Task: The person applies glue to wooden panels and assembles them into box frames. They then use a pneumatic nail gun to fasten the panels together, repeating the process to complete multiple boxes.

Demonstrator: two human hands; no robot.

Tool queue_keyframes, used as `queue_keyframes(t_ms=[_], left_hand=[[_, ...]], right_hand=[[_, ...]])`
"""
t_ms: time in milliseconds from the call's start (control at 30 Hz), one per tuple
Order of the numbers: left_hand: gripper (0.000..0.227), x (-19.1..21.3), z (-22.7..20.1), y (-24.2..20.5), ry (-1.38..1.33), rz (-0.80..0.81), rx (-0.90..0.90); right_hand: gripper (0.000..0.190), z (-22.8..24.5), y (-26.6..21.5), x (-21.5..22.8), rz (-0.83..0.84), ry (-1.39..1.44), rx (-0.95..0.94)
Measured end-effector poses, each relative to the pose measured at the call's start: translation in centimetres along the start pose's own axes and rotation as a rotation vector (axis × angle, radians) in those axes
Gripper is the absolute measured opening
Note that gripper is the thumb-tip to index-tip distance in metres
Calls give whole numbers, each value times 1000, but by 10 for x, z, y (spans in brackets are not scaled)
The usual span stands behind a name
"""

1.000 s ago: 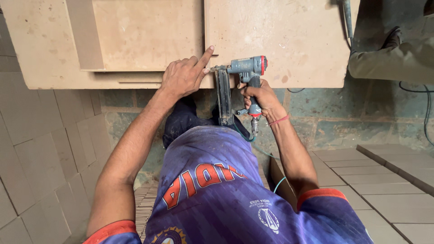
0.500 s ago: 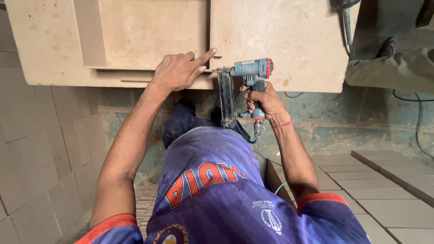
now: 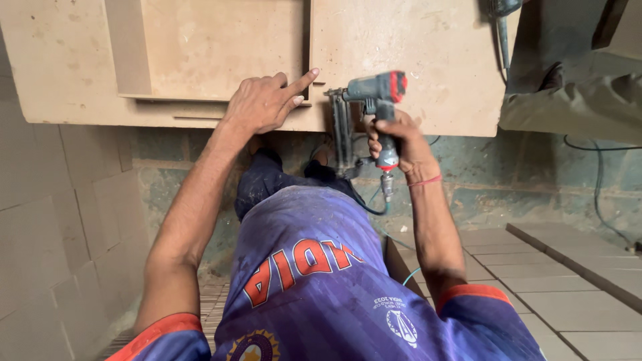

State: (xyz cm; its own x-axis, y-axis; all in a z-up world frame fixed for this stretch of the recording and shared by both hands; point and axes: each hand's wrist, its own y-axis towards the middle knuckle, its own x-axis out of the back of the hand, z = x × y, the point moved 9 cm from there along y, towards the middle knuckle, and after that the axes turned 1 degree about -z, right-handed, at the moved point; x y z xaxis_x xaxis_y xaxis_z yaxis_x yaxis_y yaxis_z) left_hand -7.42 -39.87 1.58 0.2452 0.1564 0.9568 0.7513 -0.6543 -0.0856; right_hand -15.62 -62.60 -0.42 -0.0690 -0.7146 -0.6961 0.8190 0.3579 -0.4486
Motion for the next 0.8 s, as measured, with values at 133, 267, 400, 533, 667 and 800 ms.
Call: queue_keyframes(t_ms=[133, 267, 400, 533, 667, 800], left_hand=[[44, 37, -31, -45, -115, -656, -194], [21, -17, -28, -84, -691, -566, 302], [35, -102, -22, -94, -670, -108, 662], [46, -141, -29, -87, -1104, -132, 658], [51, -156, -34, -80, -1081, -222, 677], [48, -160, -30, -82, -1076, -296, 685]], right_hand=[[76, -9, 4, -25, 12, -406, -89], [91, -49, 3, -55, 61, -1356, 117], [97, -94, -5, -44, 127, -1852, -31], [104, -105, -4, -46, 304, -2069, 3], [96, -108, 4, -54, 343, -2167, 58], [88, -107, 6, -61, 315, -2120, 115]])
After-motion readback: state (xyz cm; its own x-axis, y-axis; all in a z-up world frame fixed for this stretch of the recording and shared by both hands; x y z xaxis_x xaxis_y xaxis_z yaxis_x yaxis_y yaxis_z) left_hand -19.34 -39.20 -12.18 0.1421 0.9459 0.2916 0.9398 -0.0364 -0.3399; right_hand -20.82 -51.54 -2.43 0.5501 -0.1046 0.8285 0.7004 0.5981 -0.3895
